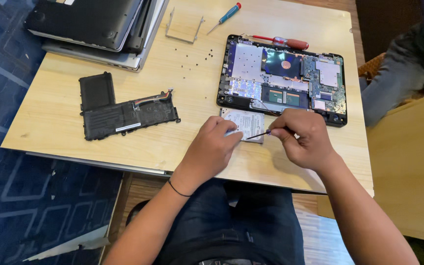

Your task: The person uses a screwdriver to remove screws from a hard drive and then manipulates a small component on the laptop's motherboard. The laptop is disassembled on a wooden table with various tools and parts nearby.

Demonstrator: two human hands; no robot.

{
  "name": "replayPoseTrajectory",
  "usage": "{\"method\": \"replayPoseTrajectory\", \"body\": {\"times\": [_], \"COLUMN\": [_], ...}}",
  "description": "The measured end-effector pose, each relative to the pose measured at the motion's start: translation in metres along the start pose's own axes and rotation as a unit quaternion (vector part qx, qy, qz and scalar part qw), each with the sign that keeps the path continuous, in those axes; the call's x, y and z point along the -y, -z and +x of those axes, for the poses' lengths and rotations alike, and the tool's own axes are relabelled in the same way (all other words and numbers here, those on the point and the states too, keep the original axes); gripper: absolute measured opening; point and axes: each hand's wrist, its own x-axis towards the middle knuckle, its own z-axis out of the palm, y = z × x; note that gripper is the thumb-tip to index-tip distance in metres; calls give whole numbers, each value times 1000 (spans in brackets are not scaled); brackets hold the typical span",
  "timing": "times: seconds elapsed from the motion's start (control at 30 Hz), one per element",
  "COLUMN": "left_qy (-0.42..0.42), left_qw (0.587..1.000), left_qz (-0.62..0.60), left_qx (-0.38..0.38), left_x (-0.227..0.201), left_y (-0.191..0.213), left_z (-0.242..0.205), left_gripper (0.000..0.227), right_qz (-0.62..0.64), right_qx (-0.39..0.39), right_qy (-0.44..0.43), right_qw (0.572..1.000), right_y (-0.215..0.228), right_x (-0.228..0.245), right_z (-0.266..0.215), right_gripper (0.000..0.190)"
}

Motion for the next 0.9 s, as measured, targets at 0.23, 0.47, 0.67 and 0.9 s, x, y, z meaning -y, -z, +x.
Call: {"method": "replayPoseTrajectory", "body": {"times": [0.23, 0.47, 0.67, 0.9], "left_qy": [-8, -15, -13, -7], "left_qw": [1000, 1000, 1000, 999], "left_qz": [-21, -20, -9, -16], "left_qx": [-3, 15, 20, 42], "left_x": [-2, -2, -3, -6], "left_y": [4, 11, 16, 22], "left_z": [0, 3, 5, 8], "left_gripper": [13, 14, 14, 16], "right_qz": [-54, -62, -54, -62], "right_qx": [33, 46, 56, 61], "right_qy": [17, 15, 12, 3], "right_qw": [998, 997, 997, 996], "right_y": [-3, -1, -3, -1], "right_x": [12, 13, 15, 12], "right_z": [10, 13, 17, 14], "right_gripper": [20, 22, 23, 24]}}
